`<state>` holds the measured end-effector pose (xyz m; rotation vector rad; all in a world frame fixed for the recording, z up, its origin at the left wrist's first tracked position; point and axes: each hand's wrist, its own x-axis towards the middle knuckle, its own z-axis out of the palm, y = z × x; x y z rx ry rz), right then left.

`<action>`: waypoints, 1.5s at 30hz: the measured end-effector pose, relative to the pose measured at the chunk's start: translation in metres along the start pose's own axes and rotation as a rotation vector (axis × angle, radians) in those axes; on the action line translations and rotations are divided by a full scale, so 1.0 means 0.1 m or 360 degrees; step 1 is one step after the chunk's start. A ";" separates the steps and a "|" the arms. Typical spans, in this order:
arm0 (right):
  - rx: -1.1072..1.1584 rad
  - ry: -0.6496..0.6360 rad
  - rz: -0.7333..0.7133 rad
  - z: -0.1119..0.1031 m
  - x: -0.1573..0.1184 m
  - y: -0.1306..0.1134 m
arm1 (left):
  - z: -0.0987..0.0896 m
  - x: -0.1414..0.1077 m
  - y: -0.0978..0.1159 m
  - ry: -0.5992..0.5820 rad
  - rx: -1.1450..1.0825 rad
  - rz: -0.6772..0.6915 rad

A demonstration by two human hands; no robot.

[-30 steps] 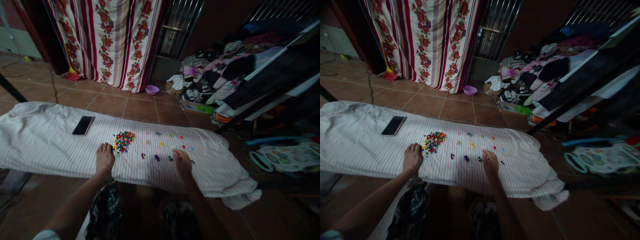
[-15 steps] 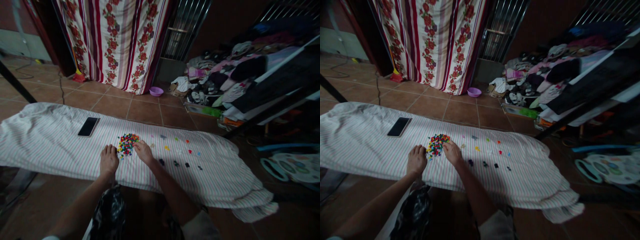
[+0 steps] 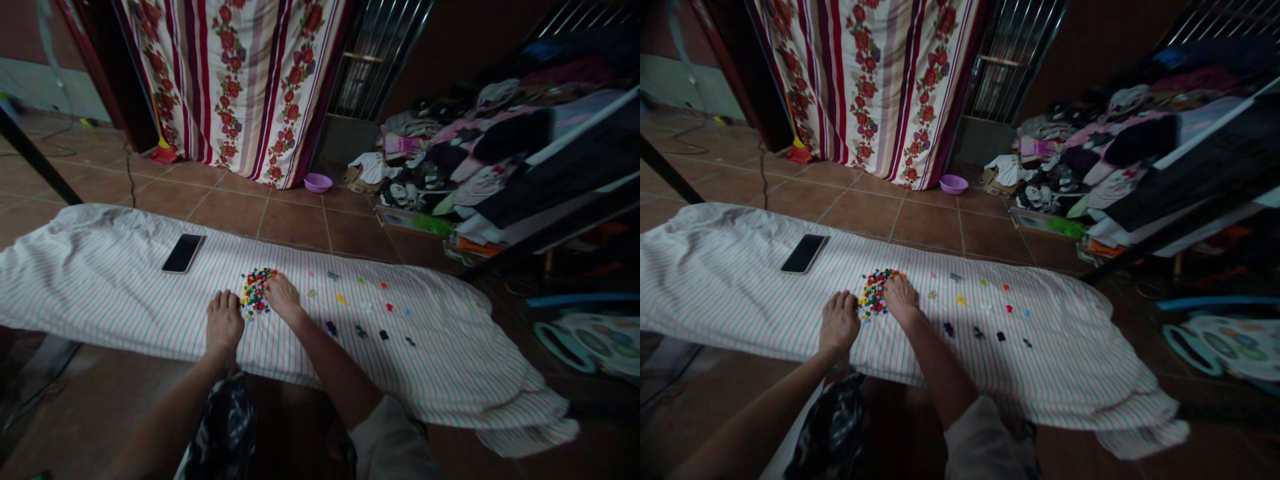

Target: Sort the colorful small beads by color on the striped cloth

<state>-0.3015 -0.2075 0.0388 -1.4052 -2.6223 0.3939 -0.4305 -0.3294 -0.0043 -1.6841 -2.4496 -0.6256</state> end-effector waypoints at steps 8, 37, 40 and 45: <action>0.0064 0.0000 0.0099 -0.02 0.02 -0.04 | 0.00 0.00 0.00 0.0010 -0.0020 -0.0004; 0.2339 0.0135 0.0475 0.03 -0.34 0.11 | -0.06 0.00 0.01 -0.0009 0.0023 0.0043; 0.2204 0.0224 0.0473 0.04 -0.39 0.16 | -0.08 0.00 0.01 -0.0015 0.0025 0.0056; 0.2110 0.0353 0.0362 0.05 -0.48 0.21 | -0.08 0.00 0.01 -0.0013 0.0036 0.0043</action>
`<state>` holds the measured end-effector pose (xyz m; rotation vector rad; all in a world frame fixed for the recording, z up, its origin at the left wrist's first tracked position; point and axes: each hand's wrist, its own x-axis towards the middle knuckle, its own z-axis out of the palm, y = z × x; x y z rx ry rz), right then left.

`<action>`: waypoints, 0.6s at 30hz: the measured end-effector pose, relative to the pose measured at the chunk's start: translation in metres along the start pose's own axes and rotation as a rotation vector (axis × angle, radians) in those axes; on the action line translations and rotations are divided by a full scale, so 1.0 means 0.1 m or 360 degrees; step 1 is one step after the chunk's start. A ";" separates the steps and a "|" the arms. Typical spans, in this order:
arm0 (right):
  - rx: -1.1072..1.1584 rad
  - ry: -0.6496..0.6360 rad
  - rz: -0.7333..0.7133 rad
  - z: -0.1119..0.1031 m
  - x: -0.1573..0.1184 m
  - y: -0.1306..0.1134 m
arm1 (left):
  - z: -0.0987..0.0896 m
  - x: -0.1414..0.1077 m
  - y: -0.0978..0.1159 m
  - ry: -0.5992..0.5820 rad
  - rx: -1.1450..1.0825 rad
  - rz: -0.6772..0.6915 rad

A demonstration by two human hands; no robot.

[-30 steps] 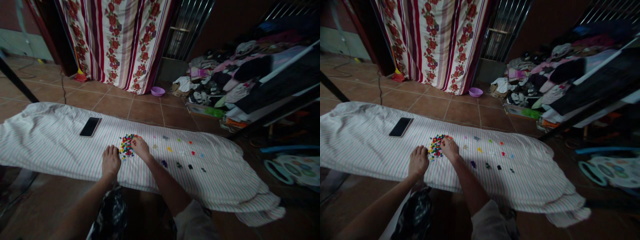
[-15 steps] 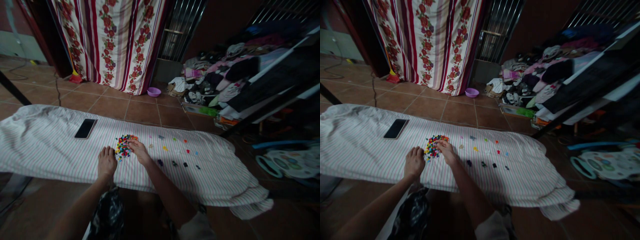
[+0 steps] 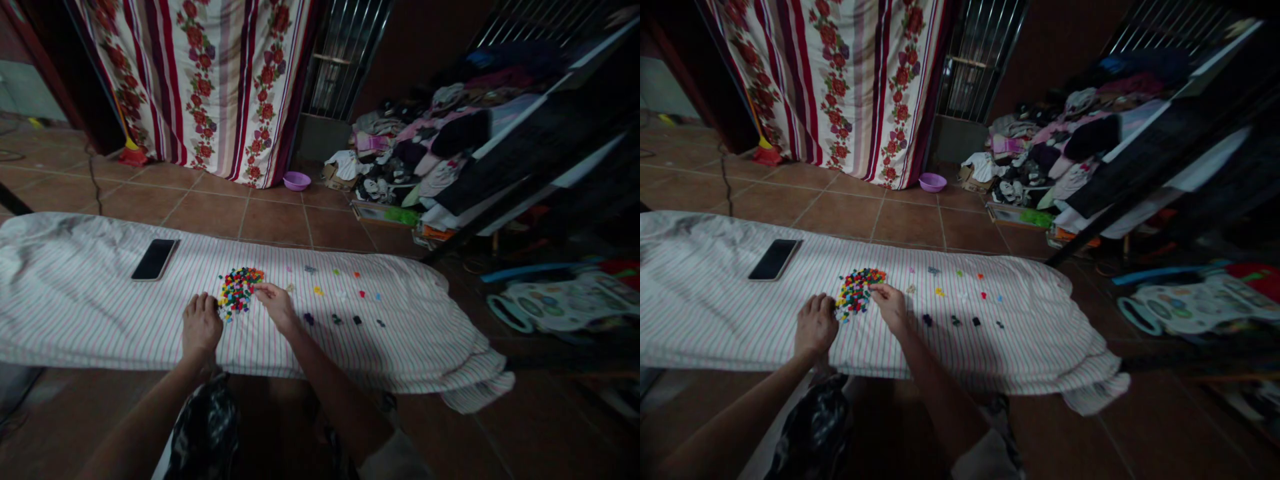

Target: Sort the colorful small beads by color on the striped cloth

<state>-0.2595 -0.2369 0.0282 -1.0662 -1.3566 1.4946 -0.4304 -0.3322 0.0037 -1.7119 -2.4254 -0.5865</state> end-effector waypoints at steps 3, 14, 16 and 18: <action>-0.0026 0.0019 0.0013 -0.06 -0.04 0.00 | 0.00 0.00 0.00 -0.0004 -0.0009 -0.0009; -0.0153 0.0317 -0.0011 -0.63 -0.33 0.03 | -0.04 0.00 -0.01 -0.0026 -0.0004 0.0017; -0.0269 0.0406 0.0003 -0.81 -0.44 0.01 | -0.03 0.00 -0.01 -0.0014 0.0012 0.0026; -0.0391 0.0508 0.0019 -1.00 -0.54 -0.01 | -0.02 0.00 -0.02 -0.0003 0.0029 0.0041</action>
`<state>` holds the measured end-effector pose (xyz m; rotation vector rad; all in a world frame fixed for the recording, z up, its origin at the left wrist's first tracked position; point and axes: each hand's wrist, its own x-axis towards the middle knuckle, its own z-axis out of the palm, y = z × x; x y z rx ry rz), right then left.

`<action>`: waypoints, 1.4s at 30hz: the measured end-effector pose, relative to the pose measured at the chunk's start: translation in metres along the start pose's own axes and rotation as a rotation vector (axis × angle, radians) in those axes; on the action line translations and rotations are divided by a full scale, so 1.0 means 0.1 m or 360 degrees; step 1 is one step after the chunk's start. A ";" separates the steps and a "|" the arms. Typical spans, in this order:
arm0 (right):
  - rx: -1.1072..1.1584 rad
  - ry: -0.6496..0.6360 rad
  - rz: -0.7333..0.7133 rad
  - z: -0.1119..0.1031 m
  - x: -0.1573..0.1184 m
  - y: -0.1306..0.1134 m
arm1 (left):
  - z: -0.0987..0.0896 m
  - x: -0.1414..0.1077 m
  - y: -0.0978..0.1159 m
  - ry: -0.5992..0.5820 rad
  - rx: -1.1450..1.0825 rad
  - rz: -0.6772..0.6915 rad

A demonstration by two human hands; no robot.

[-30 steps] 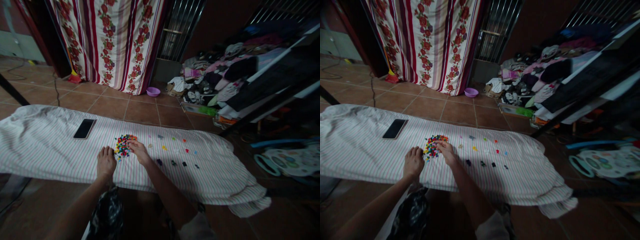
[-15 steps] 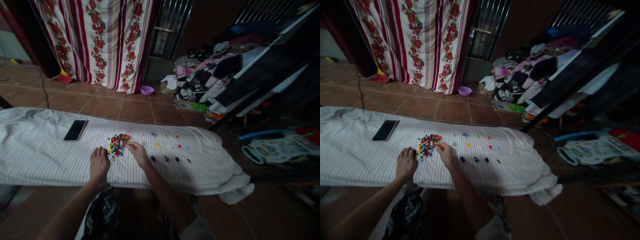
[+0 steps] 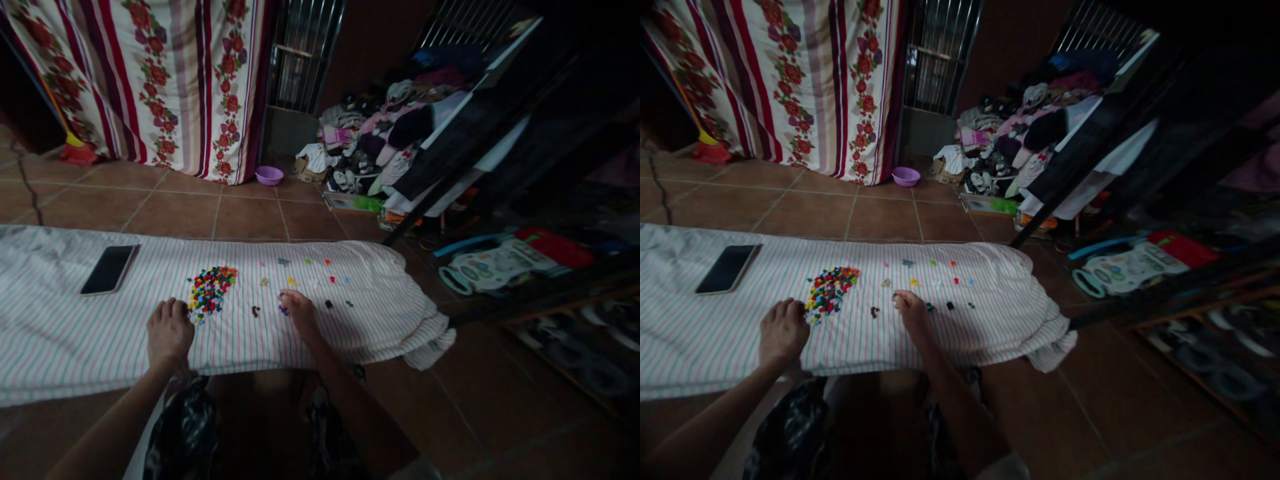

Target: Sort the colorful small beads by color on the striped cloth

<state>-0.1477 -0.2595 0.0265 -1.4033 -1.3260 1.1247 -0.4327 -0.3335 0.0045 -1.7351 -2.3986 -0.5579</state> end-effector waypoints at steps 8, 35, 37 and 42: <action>-0.0202 0.0494 -0.0142 -0.94 0.04 0.26 | -0.03 0.02 -0.01 -0.0062 0.0086 0.0051; -0.1325 0.0725 0.0275 -1.85 0.28 0.68 | -0.04 0.01 0.00 -0.0059 0.0038 0.0017; -0.1312 0.0724 0.0244 -1.85 0.27 0.69 | -0.04 0.01 0.00 -0.0068 0.0027 0.0000; -0.1232 0.0756 0.0158 -1.86 0.22 0.73 | -0.04 0.01 0.00 -0.0062 0.0001 0.0009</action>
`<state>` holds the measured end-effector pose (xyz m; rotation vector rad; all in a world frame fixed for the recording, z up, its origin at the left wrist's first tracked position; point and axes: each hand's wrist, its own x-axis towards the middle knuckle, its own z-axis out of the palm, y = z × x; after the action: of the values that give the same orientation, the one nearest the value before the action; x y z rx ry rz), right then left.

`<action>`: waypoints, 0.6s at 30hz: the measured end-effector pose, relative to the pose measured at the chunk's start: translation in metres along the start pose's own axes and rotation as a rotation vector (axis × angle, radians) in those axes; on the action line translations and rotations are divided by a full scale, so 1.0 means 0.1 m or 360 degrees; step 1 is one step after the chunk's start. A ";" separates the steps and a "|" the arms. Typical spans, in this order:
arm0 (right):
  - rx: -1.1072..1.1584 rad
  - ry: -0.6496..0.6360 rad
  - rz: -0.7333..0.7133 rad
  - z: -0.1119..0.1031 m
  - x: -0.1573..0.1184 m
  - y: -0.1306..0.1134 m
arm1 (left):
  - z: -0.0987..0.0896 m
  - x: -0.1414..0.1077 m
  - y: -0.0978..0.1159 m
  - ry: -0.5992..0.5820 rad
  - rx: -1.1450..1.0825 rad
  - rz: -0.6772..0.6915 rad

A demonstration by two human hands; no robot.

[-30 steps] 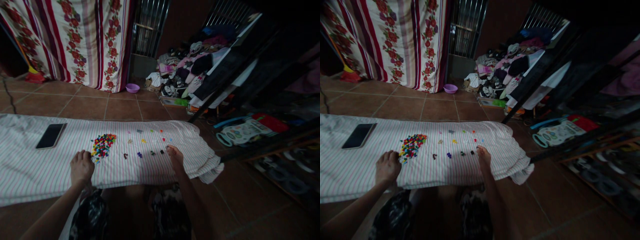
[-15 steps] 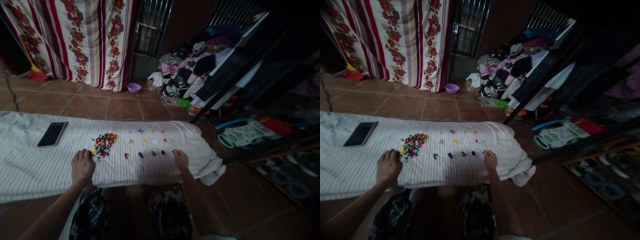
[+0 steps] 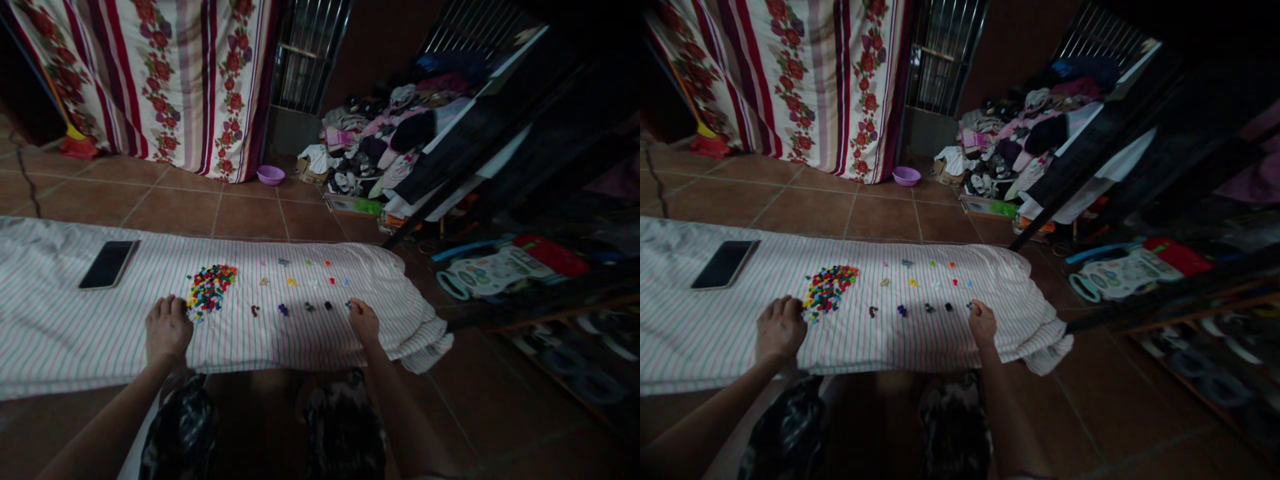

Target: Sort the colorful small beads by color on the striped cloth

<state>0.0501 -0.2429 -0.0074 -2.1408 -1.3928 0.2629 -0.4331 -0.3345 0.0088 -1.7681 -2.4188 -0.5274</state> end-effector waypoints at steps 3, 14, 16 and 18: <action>0.0021 0.0034 -0.0029 0.00 -0.02 0.02 | 0.02 0.00 0.00 0.0018 -0.0012 -0.0006; 0.0280 0.0181 0.0008 0.01 -0.04 -0.06 | 0.05 0.01 0.01 0.0012 -0.0062 -0.0059; 0.0383 0.0226 -0.0031 0.00 -0.08 -0.19 | 0.06 0.01 0.00 0.0020 -0.0083 -0.0067; 0.0459 0.0202 -0.0094 0.02 -0.14 -0.39 | 0.06 0.01 0.00 0.0031 -0.0086 -0.0072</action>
<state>0.0130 -0.2432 0.0104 -1.8451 -1.2604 0.2814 -0.4322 -0.3317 0.0034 -1.7236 -2.4596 -0.6170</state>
